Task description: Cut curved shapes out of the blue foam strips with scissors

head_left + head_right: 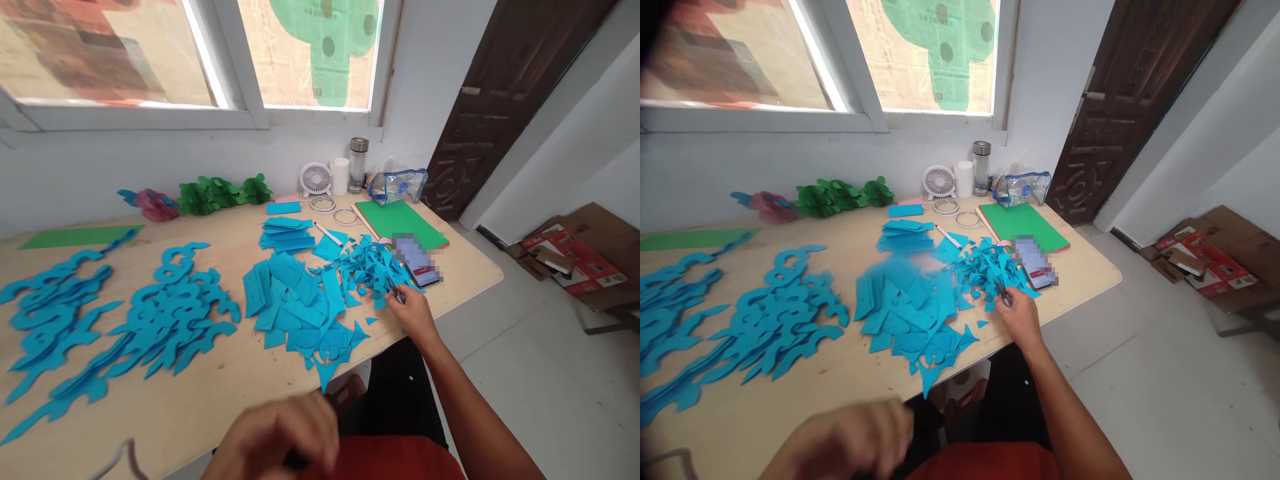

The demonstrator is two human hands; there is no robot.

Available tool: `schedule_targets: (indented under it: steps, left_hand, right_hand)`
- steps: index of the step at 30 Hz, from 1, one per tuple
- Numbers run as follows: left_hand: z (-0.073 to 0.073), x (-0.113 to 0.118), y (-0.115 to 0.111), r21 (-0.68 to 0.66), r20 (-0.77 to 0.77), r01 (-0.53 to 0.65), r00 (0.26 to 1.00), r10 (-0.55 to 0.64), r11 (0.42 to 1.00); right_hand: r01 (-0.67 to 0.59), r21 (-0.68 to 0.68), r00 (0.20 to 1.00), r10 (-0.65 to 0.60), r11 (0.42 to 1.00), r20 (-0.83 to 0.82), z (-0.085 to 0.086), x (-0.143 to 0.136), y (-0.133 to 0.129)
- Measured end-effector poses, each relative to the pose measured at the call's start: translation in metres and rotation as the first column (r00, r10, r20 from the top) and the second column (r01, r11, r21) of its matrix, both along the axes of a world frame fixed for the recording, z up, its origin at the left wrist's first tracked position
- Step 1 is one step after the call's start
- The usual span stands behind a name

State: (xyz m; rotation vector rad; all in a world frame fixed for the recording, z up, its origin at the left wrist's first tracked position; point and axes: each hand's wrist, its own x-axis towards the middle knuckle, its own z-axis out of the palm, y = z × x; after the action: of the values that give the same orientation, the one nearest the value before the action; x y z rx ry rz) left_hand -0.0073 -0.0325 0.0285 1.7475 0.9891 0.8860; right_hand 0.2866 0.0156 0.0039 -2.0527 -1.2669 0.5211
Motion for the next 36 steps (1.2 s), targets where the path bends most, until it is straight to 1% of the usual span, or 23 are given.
schedule_targets:
  steps: [2, 5, 6, 7, 8, 9, 11, 13, 15, 17, 19, 21, 23, 24, 25, 27, 28, 29, 30, 32, 33, 35, 36]
  left_hand:
    - [0.002, 0.019, 0.011, -0.037, 0.002, 0.025, 1.0, -0.025, 0.999]
    - [0.004, 0.045, 0.024, -0.001, 0.023, -0.157, 0.987, 0.157, 0.988]
    - [0.005, 0.052, 0.027, 0.022, 0.022, -0.197, 0.98, 0.196, 0.98]
    - [0.006, 0.058, 0.03, 0.027, 0.033, -0.231, 0.973, 0.23, 0.973]
    - [0.006, 0.063, 0.031, -0.002, 0.059, -0.249, 0.967, 0.249, 0.968]
    - [0.007, 0.066, 0.033, -0.071, 0.099, -0.254, 0.961, 0.26, 0.965]
    - [0.008, 0.071, 0.033, -0.26, 0.215, -0.209, 0.939, 0.267, 0.943]
    - [0.009, 0.073, 0.031, -0.368, 0.289, -0.185, 0.909, 0.301, 0.911]
    - [0.01, 0.072, 0.028, -0.411, 0.319, -0.204, 0.881, 0.35, 0.888]
    - [0.007, 0.066, 0.027, -0.405, 0.306, -0.249, 0.87, 0.387, 0.88]
    - [0.002, 0.052, 0.03, -0.332, 0.243, -0.341, 0.87, 0.429, 0.879]
    - [-0.005, 0.027, 0.038, -0.161, 0.091, -0.492, 0.856, 0.509, 0.856]
    - [-0.013, -0.006, 0.05, 0.05, -0.102, -0.59, 0.799, 0.592, 0.806]
    - [-0.017, -0.023, 0.057, 0.15, -0.18, -0.63, 0.741, 0.647, 0.762]
    - [-0.021, -0.039, 0.065, 0.255, -0.257, -0.656, 0.662, 0.704, 0.71]
    - [-0.027, -0.065, 0.078, 0.496, -0.381, -0.658, 0.422, 0.823, 0.567]
    - [-0.029, -0.074, 0.083, 0.538, -0.383, -0.66, 0.362, 0.85, 0.524]
    - [-0.031, -0.079, 0.087, 0.561, -0.382, -0.653, 0.34, 0.859, 0.508]
    - [-0.032, -0.081, 0.089, 0.577, -0.39, -0.629, 0.349, 0.852, 0.521]
    - [-0.035, -0.077, 0.087, 0.586, -0.426, -0.548, 0.418, 0.803, 0.596]
    - [-0.037, -0.074, 0.084, 0.589, -0.437, -0.517, 0.443, 0.783, 0.621]
    - [-0.039, -0.065, 0.073, 0.598, -0.443, -0.481, 0.469, 0.764, 0.641]
    - [-0.04, -0.062, 0.066, 0.616, -0.427, -0.473, 0.472, 0.771, 0.63]
  right_hand:
    - [0.005, 0.053, 0.996, -0.001, 0.999, -0.094, 0.006, -0.006, -0.006]
    - [0.007, 0.095, 0.959, 0.02, 0.995, -0.284, 0.018, -0.022, -0.014]
    - [0.015, 0.103, 0.884, 0.035, 0.995, -0.465, 0.022, -0.029, -0.016]
    - [0.019, 0.107, 0.795, 0.05, 0.994, -0.605, 0.026, -0.036, -0.018]
    - [0.019, 0.11, 0.721, 0.063, 0.994, -0.69, 0.029, -0.042, -0.02]
    - [0.021, 0.117, 0.671, 0.072, 0.993, -0.738, 0.032, -0.049, -0.02]
    - [-0.011, 0.131, 0.621, 0.109, 0.991, -0.776, 0.034, -0.062, -0.021]
    - [-0.054, 0.13, 0.597, 0.136, 0.99, -0.791, 0.034, -0.075, -0.021]
    - [-0.098, 0.103, 0.578, 0.141, 0.99, -0.804, 0.032, -0.086, -0.021]
    - [-0.123, 0.078, 0.575, 0.135, 0.989, -0.807, 0.03, -0.094, -0.021]
    - [-0.155, 0.069, 0.588, 0.148, 0.986, -0.795, 0.029, -0.097, -0.022]
    - [-0.18, 0.062, 0.609, 0.161, 0.982, -0.777, 0.027, -0.095, -0.024]
    - [-0.17, 0.042, 0.621, 0.14, 0.984, -0.771, 0.024, -0.09, -0.027]
    - [-0.158, 0.027, 0.628, 0.122, 0.987, -0.768, 0.023, -0.087, -0.029]
    - [-0.143, 0.017, 0.634, 0.105, 0.99, -0.766, 0.022, -0.085, -0.031]
    - [-0.134, 0.0, 0.642, 0.087, 0.991, -0.761, 0.02, -0.082, -0.035]
    - [-0.133, -0.003, 0.649, 0.084, 0.991, -0.756, 0.019, -0.082, -0.037]
    - [-0.133, -0.004, 0.658, 0.086, 0.991, -0.748, 0.019, -0.082, -0.038]
    - [-0.134, -0.003, 0.667, 0.088, 0.991, -0.739, 0.02, -0.082, -0.04]
    - [-0.13, 0.0, 0.687, 0.09, 0.992, -0.721, 0.021, -0.082, -0.043]
    - [-0.127, 0.001, 0.693, 0.089, 0.992, -0.716, 0.021, -0.081, -0.045]
    - [-0.114, 0.002, 0.69, 0.081, 0.993, -0.719, 0.022, -0.078, -0.047]
    - [-0.109, -0.001, 0.679, 0.074, 0.994, -0.73, 0.021, -0.076, -0.049]
